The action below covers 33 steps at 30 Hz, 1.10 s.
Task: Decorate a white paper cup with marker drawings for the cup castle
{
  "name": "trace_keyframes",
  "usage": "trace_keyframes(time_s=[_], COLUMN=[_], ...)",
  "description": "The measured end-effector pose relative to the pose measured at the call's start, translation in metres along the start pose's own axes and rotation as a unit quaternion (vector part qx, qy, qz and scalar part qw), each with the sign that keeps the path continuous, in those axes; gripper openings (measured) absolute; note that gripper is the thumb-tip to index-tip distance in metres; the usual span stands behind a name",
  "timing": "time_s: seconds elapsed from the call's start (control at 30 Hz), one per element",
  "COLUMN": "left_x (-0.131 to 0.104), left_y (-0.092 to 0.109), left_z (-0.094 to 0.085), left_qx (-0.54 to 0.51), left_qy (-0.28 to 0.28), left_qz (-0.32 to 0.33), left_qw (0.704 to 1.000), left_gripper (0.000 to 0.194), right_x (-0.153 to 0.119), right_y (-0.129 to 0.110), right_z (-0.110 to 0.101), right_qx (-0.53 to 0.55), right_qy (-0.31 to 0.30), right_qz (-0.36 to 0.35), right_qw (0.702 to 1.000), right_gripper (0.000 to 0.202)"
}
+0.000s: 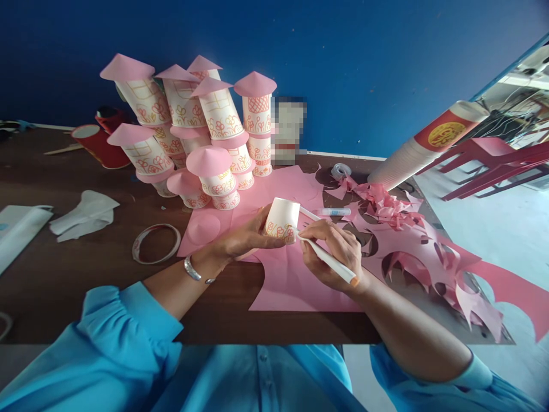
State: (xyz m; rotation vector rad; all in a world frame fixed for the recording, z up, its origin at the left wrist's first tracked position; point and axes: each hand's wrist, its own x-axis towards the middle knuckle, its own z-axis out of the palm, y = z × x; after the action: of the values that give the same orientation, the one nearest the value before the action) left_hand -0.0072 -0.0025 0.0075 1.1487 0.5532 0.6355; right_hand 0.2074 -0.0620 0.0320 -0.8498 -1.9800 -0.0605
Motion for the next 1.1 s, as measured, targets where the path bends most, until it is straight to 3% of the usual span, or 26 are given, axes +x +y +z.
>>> trace_keyframes(time_s=[0.63,0.77,0.9,1.1], left_x=[0.002,0.002,0.003,0.004], left_y=[-0.005,-0.009,-0.011,-0.012], left_z=[-0.006,-0.008,-0.010,-0.011], left_qx=[0.019,-0.024,-0.071,-0.127], left_qy=[0.009,-0.002,-0.014,-0.041], left_qz=[0.006,0.013,0.041,0.049], left_qw=[1.000,1.000,0.997,0.990], left_gripper=[0.076,0.077,0.065,0.057], right_x=[-0.001,-0.002,-0.001,-0.001], right_y=[-0.003,-0.002,0.000,0.002], right_z=[0.000,-0.003,-0.003,0.001], right_qx=[0.017,0.044,0.028,0.020], right_qy=[0.004,0.035,0.061,0.048], right_qz=[-0.002,0.001,0.010,0.045], right_qw=[1.000,0.998,0.998,0.998], right_gripper=[0.019,0.018,0.020,0.016])
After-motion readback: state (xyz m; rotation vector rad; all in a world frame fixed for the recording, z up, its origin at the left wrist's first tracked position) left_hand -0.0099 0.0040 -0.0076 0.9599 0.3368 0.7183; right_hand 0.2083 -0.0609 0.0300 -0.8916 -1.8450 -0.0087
